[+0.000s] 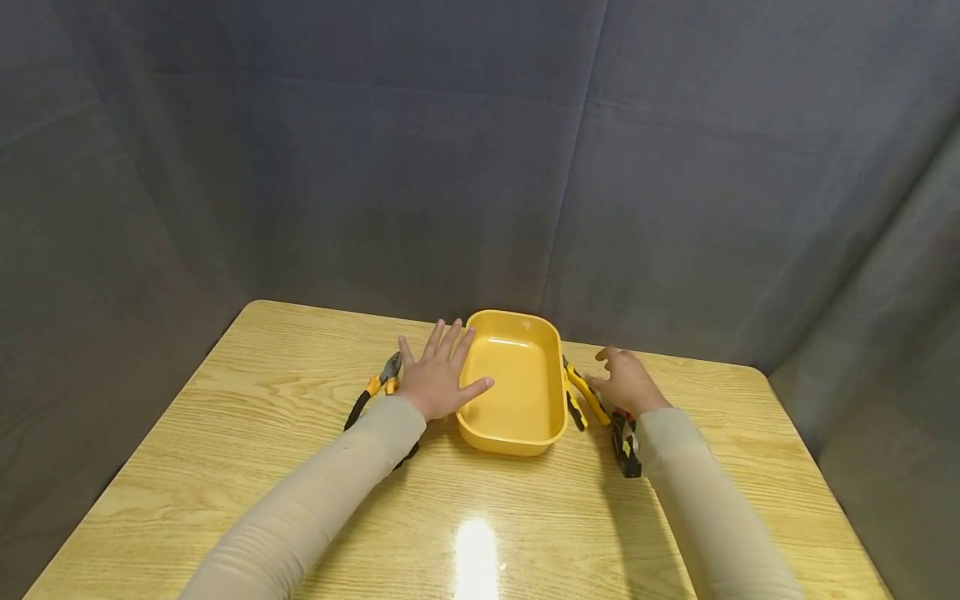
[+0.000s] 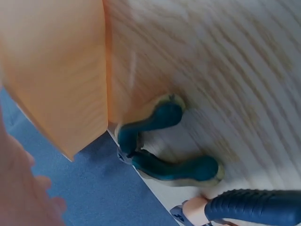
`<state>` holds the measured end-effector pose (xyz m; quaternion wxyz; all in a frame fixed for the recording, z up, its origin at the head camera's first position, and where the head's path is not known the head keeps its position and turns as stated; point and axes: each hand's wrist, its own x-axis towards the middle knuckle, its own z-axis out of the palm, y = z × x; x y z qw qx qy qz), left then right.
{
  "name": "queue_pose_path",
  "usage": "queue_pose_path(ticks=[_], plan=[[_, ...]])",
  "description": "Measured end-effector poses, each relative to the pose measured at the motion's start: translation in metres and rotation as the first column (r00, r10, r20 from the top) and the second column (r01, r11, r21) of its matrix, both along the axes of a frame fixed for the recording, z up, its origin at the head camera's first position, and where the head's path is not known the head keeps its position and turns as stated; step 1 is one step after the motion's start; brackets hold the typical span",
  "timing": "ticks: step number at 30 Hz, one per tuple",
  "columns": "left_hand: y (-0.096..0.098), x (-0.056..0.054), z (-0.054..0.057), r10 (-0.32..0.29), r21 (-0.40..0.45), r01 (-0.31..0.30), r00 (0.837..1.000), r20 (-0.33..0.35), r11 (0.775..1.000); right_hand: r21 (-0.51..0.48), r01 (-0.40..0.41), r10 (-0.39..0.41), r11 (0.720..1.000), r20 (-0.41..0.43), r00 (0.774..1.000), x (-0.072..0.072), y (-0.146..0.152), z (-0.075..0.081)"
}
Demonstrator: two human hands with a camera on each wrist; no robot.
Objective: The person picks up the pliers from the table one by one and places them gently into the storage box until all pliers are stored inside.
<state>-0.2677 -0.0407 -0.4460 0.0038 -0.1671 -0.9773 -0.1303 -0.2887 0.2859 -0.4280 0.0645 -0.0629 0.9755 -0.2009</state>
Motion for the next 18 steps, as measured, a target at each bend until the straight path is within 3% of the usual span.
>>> queue_pose_path(ticks=[9,18], plan=[[0.003,0.001,-0.008,0.0,-0.033,0.002,0.999,0.038,0.999,0.009,-0.017,0.017,1.0,0.049,0.999,0.004,-0.01,-0.005],[0.004,0.004,-0.005,-0.009,-0.019,0.01,0.996,0.084,1.0,0.0,-0.034,0.034,0.999,0.068,0.997,0.001,-0.015,-0.012]])
